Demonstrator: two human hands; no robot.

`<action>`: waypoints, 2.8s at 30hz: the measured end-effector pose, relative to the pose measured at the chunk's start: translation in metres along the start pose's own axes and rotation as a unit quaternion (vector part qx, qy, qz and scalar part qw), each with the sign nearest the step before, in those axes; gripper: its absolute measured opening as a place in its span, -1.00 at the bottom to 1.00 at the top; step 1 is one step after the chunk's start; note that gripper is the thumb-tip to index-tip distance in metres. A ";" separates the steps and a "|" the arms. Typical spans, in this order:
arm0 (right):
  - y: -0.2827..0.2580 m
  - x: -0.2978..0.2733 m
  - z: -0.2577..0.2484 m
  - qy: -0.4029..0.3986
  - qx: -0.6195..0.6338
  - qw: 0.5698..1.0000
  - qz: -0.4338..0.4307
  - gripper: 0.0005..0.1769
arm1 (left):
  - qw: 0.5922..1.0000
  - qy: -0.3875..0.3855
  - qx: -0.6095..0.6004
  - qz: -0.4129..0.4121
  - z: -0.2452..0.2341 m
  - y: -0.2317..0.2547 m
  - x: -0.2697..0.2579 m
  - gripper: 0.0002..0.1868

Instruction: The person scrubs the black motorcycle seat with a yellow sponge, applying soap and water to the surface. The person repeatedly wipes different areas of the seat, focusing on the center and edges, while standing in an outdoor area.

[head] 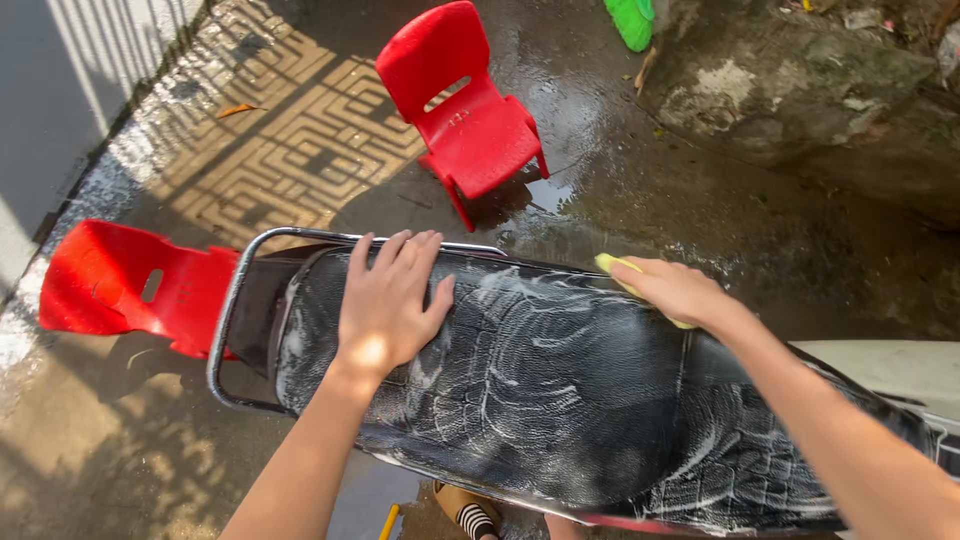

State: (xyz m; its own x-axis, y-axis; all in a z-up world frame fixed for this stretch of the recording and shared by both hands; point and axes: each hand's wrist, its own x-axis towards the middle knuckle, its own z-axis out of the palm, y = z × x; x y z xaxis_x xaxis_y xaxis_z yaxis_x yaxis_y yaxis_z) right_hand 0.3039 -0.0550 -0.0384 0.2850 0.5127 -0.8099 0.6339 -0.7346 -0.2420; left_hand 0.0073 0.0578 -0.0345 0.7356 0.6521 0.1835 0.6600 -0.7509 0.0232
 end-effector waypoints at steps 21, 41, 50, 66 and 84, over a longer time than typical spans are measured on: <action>-0.130 0.026 0.027 0.001 0.035 0.999 -0.032 -0.19 | 0.993 0.011 -0.119 -0.004 0.000 0.001 0.017 -0.45; -0.260 -0.057 0.079 0.183 -0.133 0.941 -0.251 -0.45 | 0.961 0.137 -0.236 -0.045 -0.016 -0.081 -0.066 -0.41; -0.243 -0.066 0.100 0.290 -0.127 0.906 -0.281 -0.49 | 0.965 0.093 -0.245 -0.028 -0.024 -0.082 -0.068 -0.31; -0.246 -0.053 0.139 0.464 -0.123 0.813 -0.330 -0.60 | 0.964 0.116 -0.237 -0.017 -0.025 -0.085 -0.068 -0.37; -0.241 -0.069 0.140 0.466 -0.190 0.774 -0.384 -0.49 | 0.958 0.111 -0.265 0.001 -0.029 -0.089 -0.072 -0.47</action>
State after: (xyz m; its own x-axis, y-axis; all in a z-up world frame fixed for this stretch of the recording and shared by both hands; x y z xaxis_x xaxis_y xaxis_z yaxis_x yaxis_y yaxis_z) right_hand 0.0311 0.0243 0.0007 0.0012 0.9616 0.2743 0.9890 0.0393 -0.1423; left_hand -0.1093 0.0748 -0.0212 0.6465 0.6571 0.3875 0.4451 -0.7375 0.5079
